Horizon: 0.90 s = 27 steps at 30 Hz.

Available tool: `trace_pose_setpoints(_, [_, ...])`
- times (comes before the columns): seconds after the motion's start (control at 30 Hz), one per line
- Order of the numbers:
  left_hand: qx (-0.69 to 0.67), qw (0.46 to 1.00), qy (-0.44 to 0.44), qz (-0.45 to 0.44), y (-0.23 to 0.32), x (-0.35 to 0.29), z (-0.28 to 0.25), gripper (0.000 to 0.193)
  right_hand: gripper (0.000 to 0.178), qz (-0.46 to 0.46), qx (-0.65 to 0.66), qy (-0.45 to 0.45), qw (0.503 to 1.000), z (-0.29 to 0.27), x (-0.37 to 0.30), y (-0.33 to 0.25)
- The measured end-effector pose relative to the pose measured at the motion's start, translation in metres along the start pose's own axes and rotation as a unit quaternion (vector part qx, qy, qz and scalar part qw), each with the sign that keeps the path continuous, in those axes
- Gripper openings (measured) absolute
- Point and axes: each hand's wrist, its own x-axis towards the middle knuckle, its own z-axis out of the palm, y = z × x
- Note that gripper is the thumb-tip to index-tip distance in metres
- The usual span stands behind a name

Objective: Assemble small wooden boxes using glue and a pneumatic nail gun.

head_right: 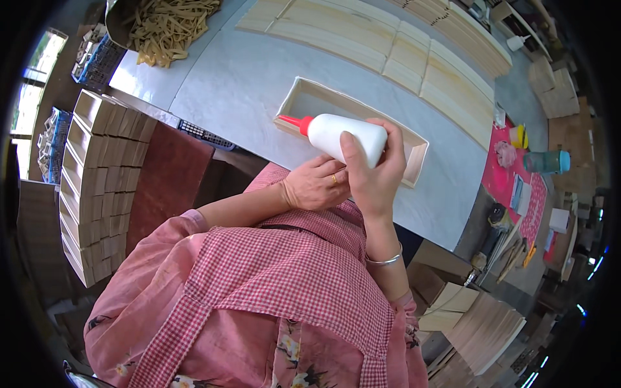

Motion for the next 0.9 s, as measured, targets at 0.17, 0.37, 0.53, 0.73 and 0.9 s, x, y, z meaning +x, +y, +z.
trace_pose_setpoints(0.17, [-0.027,0.997,-0.058,-0.034,0.001,0.001,0.0,0.024,0.041,-0.009,-0.025,-0.029,0.999,0.01,0.004,0.004])
trace_pose_setpoints(0.37, [-0.037,0.997,-0.048,-0.039,0.0,0.002,-0.002,0.026,0.041,-0.01,-0.062,-0.029,0.998,0.0,0.003,0.003])
trace_pose_setpoints(0.53, [-0.04,0.997,-0.055,-0.045,0.0,0.001,-0.003,0.027,0.039,0.001,-0.077,-0.005,0.997,-0.023,-0.003,-0.001])
trace_pose_setpoints(0.73, [-0.018,0.998,-0.043,-0.046,0.001,0.004,-0.002,0.027,0.038,0.014,-0.105,0.029,0.994,-0.052,-0.012,-0.004])
trace_pose_setpoints(0.9, [-0.01,0.998,-0.039,-0.05,0.002,0.005,-0.001,0.028,0.038,0.018,-0.117,0.058,0.991,-0.073,-0.02,-0.006])
